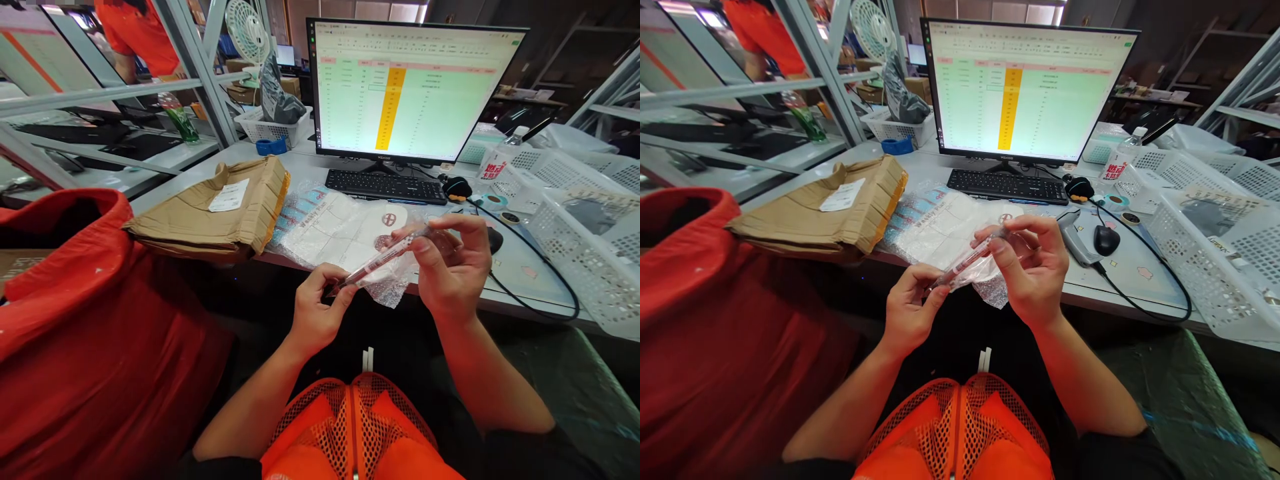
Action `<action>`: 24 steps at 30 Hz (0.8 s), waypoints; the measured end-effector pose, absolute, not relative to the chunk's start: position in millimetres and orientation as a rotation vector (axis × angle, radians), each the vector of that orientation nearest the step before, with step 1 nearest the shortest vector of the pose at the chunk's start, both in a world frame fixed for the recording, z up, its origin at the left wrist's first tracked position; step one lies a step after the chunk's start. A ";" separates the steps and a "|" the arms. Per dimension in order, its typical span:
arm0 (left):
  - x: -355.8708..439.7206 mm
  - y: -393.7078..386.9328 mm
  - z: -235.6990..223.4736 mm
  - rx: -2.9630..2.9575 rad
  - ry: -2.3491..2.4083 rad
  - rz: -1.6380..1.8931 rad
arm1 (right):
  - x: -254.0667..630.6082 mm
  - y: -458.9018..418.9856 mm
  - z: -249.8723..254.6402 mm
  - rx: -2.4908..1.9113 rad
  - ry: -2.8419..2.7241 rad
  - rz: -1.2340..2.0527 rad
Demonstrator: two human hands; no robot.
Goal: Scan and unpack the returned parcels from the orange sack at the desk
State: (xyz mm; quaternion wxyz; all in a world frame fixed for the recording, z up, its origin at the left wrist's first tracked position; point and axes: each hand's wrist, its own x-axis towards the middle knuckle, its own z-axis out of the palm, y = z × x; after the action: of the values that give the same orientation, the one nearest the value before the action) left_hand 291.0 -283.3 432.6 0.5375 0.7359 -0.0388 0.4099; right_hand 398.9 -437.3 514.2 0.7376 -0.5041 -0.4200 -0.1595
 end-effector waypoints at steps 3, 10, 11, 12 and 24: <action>294.5 -279.2 434.0 1.824 -0.145 1.318 | 401.5 -438.2 510.6 -1.099 -0.884 -0.245; 295.2 -275.1 443.3 1.923 -0.176 1.584 | 406.1 -437.7 508.2 -1.077 -0.895 -0.223; 294.7 -275.2 443.8 1.920 -0.174 1.583 | 406.6 -437.4 508.2 -1.084 -0.903 -0.227; 294.0 -275.3 444.0 1.919 -0.168 1.580 | 407.2 -437.2 508.0 -1.092 -0.907 -0.230; 317.9 -241.7 441.6 1.700 0.226 0.941 | 472.3 -430.6 497.9 -1.407 -0.870 0.003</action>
State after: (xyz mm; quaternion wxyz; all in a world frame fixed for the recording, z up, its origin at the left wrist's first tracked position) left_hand 317.9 -241.7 441.6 0.5586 0.7209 0.0958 0.3988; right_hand 472.3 -430.6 497.9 0.6771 -0.6259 -0.3870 0.0011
